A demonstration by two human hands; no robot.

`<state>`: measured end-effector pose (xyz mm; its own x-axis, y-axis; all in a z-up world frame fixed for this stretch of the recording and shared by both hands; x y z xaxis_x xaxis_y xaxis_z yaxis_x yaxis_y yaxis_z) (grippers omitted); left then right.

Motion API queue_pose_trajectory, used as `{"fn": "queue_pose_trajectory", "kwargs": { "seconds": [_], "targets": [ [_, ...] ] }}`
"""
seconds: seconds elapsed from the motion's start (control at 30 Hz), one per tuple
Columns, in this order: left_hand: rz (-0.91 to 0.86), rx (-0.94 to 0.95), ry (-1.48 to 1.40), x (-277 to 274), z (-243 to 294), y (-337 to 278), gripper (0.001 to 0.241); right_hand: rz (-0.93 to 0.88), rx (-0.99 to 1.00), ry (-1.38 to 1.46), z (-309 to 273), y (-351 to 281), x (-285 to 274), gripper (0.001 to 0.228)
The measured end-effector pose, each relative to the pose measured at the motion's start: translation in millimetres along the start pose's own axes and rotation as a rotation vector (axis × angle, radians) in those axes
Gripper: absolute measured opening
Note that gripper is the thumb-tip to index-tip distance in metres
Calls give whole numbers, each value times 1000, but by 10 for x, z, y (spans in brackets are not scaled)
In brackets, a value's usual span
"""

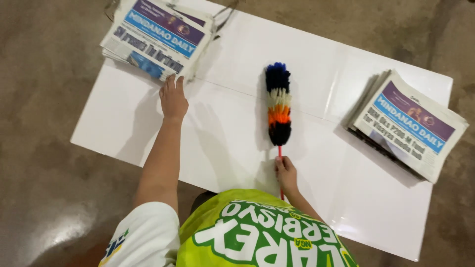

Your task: Dusting and flipping through a stack of newspapers on a white workspace.

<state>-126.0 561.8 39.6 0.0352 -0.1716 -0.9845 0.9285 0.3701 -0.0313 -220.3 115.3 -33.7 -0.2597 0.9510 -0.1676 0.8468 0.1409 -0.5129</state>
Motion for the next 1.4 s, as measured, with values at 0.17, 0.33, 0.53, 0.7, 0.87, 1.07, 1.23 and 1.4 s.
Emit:
{"fn": "queue_pose_trajectory", "kwargs": {
  "seconds": [0.17, 0.33, 0.53, 0.7, 0.87, 1.07, 1.23, 1.4],
  "targets": [
    [-87, 99, 75, 493, -670, 571, 55, 143, -29, -86, -77, -60, 42, 23],
    [-81, 193, 107, 400, -818, 823, 35, 197, -37, -35, -166, -85, 100, 21],
    [-41, 304, -127, -114, -465, 667, 17, 234, -30, -108, -191, -90, 133, 25],
    [-503, 616, -568, -320, 417, -207, 42, 324, -110, -45, -206, -140, 191, 23],
    [-283, 278, -211, 430, -145, -577, 56, 464, -197, -81, -47, -129, 276, 22],
    [-237, 244, -130, 663, -273, -902, 37, 110, -385, -633, -527, -432, 847, 41],
    [-64, 292, -106, 790, -193, -918, 16, -66, -514, -1214, -384, -302, 690, 62],
    [-156, 181, -221, 865, -153, -893, 56, 423, -120, -958, -368, -321, -92, 59]
  ]
}}
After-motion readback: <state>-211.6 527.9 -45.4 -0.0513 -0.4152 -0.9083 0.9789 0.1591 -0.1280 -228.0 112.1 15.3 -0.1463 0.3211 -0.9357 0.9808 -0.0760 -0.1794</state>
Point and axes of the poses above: each hand's wrist, its own y-axis towards the middle knuckle, its own x-axis out of the palm, z = x × y, the point moved 3 cm from there along y, towards the middle knuckle, and after that the axes turned 9 degrees about -z, right-handed, at the moved point
